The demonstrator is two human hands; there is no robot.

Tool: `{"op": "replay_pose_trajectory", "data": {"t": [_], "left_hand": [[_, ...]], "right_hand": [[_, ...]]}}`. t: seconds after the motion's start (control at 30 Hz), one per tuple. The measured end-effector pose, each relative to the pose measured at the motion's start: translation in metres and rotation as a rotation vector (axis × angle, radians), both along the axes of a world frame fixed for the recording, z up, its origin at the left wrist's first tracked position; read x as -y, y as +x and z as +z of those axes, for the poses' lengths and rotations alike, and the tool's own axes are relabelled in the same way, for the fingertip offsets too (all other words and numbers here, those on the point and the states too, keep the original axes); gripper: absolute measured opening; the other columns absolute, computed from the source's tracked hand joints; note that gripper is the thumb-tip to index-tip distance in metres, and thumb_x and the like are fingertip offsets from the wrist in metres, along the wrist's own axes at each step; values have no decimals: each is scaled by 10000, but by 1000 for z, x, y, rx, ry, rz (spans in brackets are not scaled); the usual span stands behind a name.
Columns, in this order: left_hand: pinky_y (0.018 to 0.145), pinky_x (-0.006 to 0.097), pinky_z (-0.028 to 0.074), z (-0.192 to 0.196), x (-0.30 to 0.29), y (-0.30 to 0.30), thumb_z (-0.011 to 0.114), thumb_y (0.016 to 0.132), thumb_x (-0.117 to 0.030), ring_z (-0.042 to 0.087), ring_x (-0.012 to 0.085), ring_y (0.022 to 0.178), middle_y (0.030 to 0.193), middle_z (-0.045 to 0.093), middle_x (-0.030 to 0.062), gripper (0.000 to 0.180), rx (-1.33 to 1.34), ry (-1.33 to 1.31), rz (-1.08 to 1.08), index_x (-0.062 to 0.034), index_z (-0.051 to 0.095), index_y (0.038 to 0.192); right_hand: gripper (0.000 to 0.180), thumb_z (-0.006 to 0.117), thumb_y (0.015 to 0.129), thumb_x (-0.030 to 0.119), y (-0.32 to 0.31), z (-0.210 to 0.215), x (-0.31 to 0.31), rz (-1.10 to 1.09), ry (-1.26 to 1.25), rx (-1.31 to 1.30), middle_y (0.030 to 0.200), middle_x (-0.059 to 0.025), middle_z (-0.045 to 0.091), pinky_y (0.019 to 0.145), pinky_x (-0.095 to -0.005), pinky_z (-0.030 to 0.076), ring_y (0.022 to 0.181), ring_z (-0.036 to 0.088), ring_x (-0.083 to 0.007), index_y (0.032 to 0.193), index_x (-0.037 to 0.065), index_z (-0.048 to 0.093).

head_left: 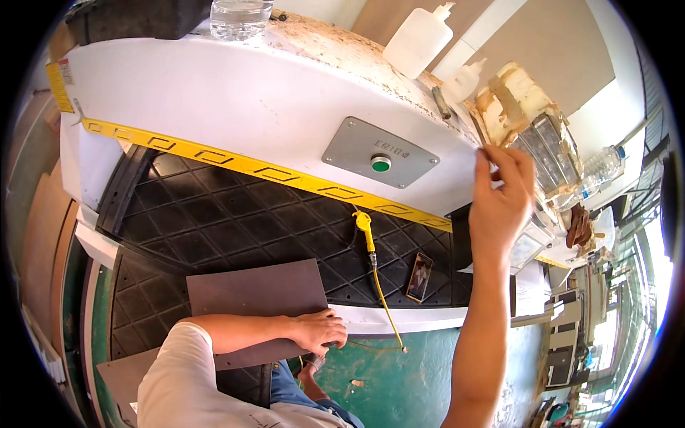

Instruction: The person scans a rectangular grey material with a yellow handheld scanner, then uses a small metal tool to scrape the surface. The person repeats this process on multiple similar materials, occasionally interacting with a nearby control screen.

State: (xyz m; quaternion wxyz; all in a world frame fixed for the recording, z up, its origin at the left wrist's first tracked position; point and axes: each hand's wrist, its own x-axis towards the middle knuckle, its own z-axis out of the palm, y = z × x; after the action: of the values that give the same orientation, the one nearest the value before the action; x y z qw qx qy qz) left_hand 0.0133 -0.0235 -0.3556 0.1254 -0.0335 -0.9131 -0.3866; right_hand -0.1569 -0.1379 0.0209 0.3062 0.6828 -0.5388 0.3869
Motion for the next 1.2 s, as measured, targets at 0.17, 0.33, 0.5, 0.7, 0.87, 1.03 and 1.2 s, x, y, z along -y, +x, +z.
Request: {"op": "replay_pose_trajectory", "data": {"t": [0.17, 0.33, 0.5, 0.7, 0.87, 1.03, 1.2], "left_hand": [[1041, 436, 340, 1, 0, 3, 694, 795, -250, 549, 201, 1196, 1154, 628, 2, 261, 30, -27, 23, -177, 620, 1034], [1061, 455, 330, 8, 1, 0, 710, 771, -263, 551, 209, 1186, 1111, 621, 8, 275, 41, 2, 10, -171, 633, 1018], [1032, 450, 337, 5, 3, -5, 682, 783, -254, 560, 206, 1142, 1075, 620, 2, 195, -19, 16, 49, -183, 625, 955], [1045, 451, 335, 5, 1, -8, 684, 753, -200, 562, 206, 1144, 1107, 637, -11, 211, 14, 20, 61, -170, 595, 942], [1062, 445, 333, 9, 2, -2, 694, 755, -189, 562, 197, 1169, 1138, 646, -13, 220, 48, 3, 74, -166, 595, 950], [1073, 442, 330, 11, 3, -3, 697, 763, -189, 562, 193, 1177, 1148, 647, -8, 218, 56, 11, 68, -162, 595, 953], [1075, 451, 333, 9, 4, -4, 697, 770, -166, 561, 198, 1181, 1162, 643, -8, 206, 34, 1, 69, -157, 588, 945]], "right_hand": [[139, 753, 982, 124, 0, -4, -63, 51, 97, 800, 884, -40, 663, 553, -211, 400, 669, 528, -68, 1025, -7, 736], [246, 651, 1046, 136, -20, -35, -138, 174, 102, 1067, 768, -104, 663, 487, -237, 405, 543, 546, -120, 1195, -59, 662], [345, 675, 1042, 201, -25, -93, -214, 332, 365, 1079, 987, -251, 761, 559, -292, 556, 667, 731, -229, 1224, -89, 634], [450, 859, 897, 189, -14, -137, -273, 316, 457, 1273, 1092, -229, 723, 687, -359, 636, 919, 770, -323, 1210, -60, 652], [400, 853, 870, 104, -16, -147, -283, 302, 469, 1080, 1115, -248, 717, 756, -378, 655, 992, 761, -368, 1175, -82, 673], [362, 846, 839, 36, -22, -155, -290, 216, 473, 1002, 1141, -260, 717, 775, -378, 658, 1009, 757, -365, 1147, -87, 699], [387, 847, 809, -17, -25, -160, -294, 190, 476, 940, 1152, -259, 720, 771, -363, 647, 986, 761, -334, 1160, -80, 696]]}}
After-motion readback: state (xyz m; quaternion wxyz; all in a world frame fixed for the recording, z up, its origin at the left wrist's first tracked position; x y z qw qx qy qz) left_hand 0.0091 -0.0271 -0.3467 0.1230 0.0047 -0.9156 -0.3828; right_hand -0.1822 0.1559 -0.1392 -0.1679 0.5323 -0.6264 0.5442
